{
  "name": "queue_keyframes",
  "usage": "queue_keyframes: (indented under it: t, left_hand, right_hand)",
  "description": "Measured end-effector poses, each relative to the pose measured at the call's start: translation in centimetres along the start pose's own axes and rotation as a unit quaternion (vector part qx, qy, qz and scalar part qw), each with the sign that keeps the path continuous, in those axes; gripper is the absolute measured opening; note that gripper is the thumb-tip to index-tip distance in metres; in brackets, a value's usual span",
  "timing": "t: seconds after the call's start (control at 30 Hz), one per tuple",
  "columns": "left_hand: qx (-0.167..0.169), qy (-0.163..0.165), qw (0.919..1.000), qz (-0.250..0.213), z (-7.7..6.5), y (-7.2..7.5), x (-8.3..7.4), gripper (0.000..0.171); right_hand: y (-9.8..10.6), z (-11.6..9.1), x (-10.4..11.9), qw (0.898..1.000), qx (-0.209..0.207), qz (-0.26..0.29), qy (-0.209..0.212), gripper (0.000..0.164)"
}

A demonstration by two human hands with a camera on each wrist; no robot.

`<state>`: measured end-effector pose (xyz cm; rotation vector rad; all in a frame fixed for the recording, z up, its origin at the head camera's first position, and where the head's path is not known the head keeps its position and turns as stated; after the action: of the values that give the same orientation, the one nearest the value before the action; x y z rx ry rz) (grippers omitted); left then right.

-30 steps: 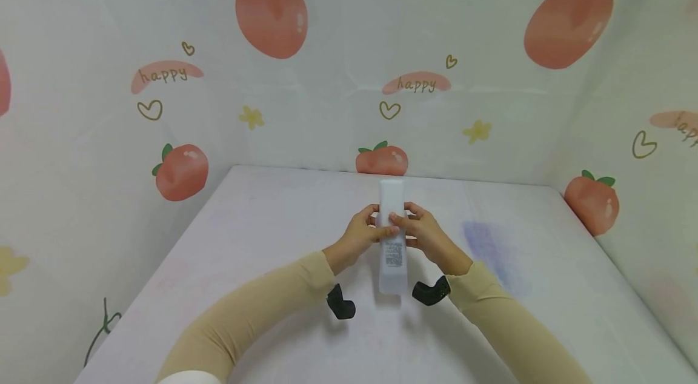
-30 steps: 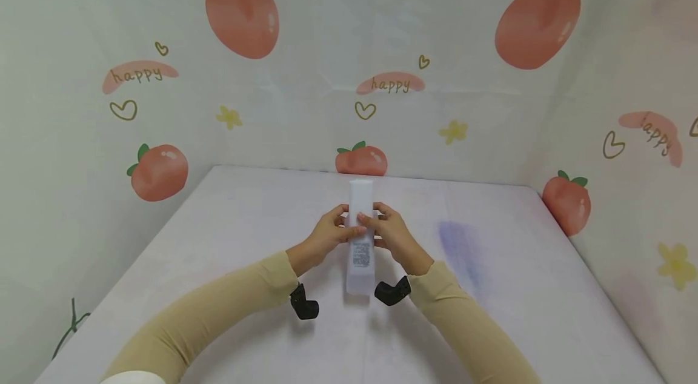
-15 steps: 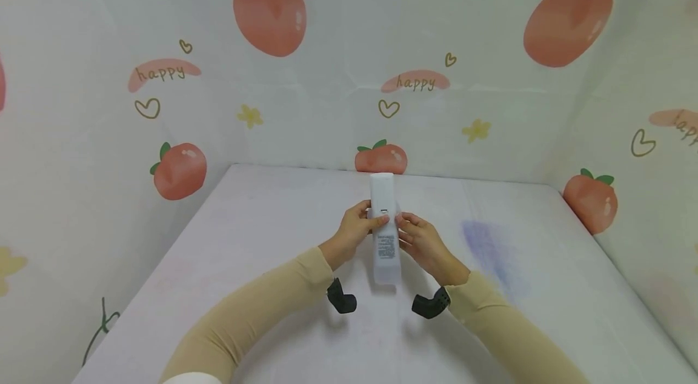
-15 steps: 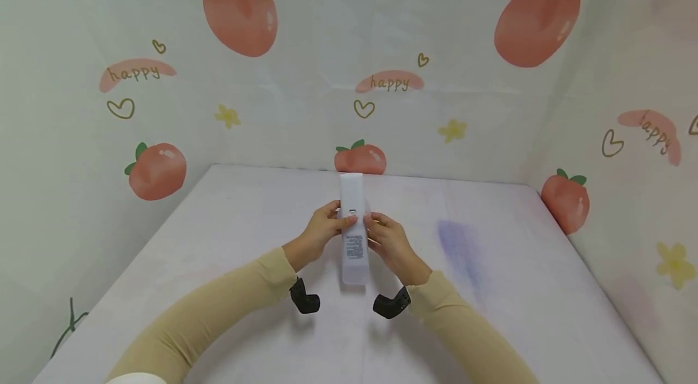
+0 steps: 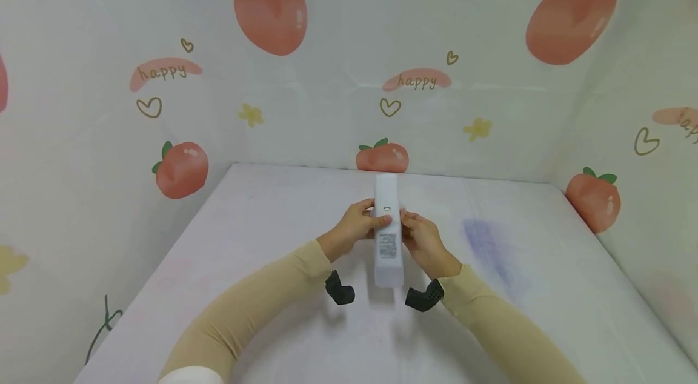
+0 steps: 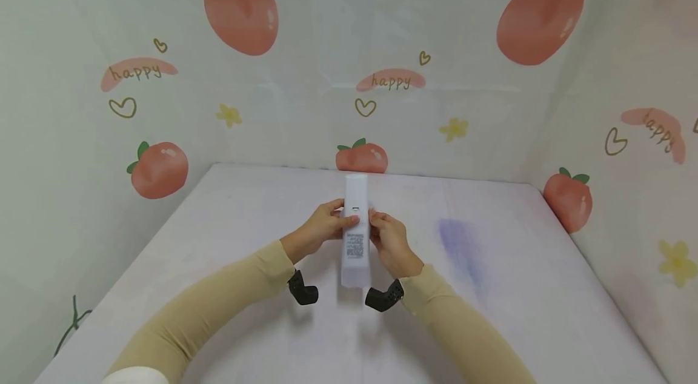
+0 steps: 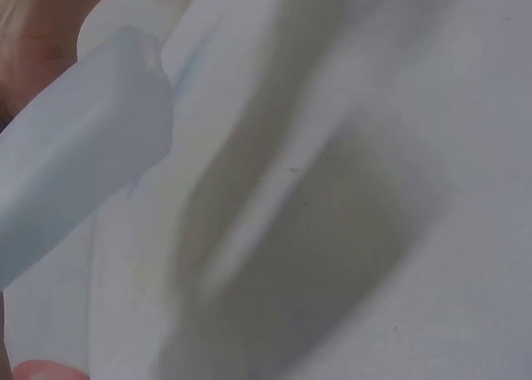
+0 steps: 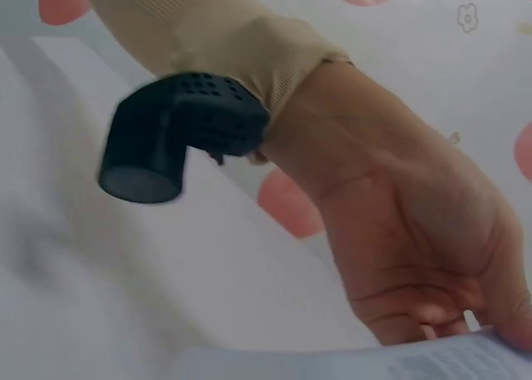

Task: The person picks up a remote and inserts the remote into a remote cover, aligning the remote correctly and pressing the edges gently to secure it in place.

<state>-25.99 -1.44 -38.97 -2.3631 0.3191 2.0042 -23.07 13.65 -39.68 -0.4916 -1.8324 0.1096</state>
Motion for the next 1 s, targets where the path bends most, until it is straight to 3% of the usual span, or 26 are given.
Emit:
queue_keyframes:
  t: [0.3, 0.43, 0.57, 0.8, 0.93, 1.0]
  left_hand:
    - [0.033, 0.031, 0.9989, -0.012, -0.4, 0.0, -0.5, 0.048]
    - [0.041, 0.038, 0.9984, -0.012, -0.7, -0.1, -0.2, 0.048]
    - [0.040, 0.040, 0.9984, 0.001, -0.9, -0.2, 0.0, 0.047]
    - [0.023, 0.009, 0.9993, 0.027, -0.5, -0.1, -0.2, 0.050]
    - [0.015, -0.016, 0.9996, 0.017, -0.2, -0.1, -0.5, 0.052]
    - [0.009, -0.034, 0.9991, 0.024, -0.2, -0.1, -0.5, 0.052]
  right_hand:
    - [-0.1, 0.8, 2.0, 0.999, 0.019, 0.026, -0.028, 0.026]
    - [0.1, 1.2, 2.0, 0.999, 0.013, 0.025, -0.038, 0.020]
    - [0.4, 1.6, 1.5, 0.998, 0.011, 0.022, -0.050, 0.024]
    - [0.4, 1.3, 0.1, 0.997, 0.038, 0.028, -0.056, 0.016]
    - [0.3, 0.6, 0.4, 0.998, 0.049, 0.026, -0.026, 0.019]
    - [0.4, 0.4, 0.5, 0.998, 0.060, 0.011, -0.002, 0.028]
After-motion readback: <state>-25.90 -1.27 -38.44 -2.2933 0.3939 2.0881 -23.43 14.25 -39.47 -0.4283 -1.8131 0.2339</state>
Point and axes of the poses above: each hand's wrist, its own z-axis towards the middle knuckle, its own y-axis out of the back of the hand, x = y × z, the point moved 1 cm from there along z, towards the middle knuckle, and after that the axes turned 9 degrees about -x, right-handed, at the moved point
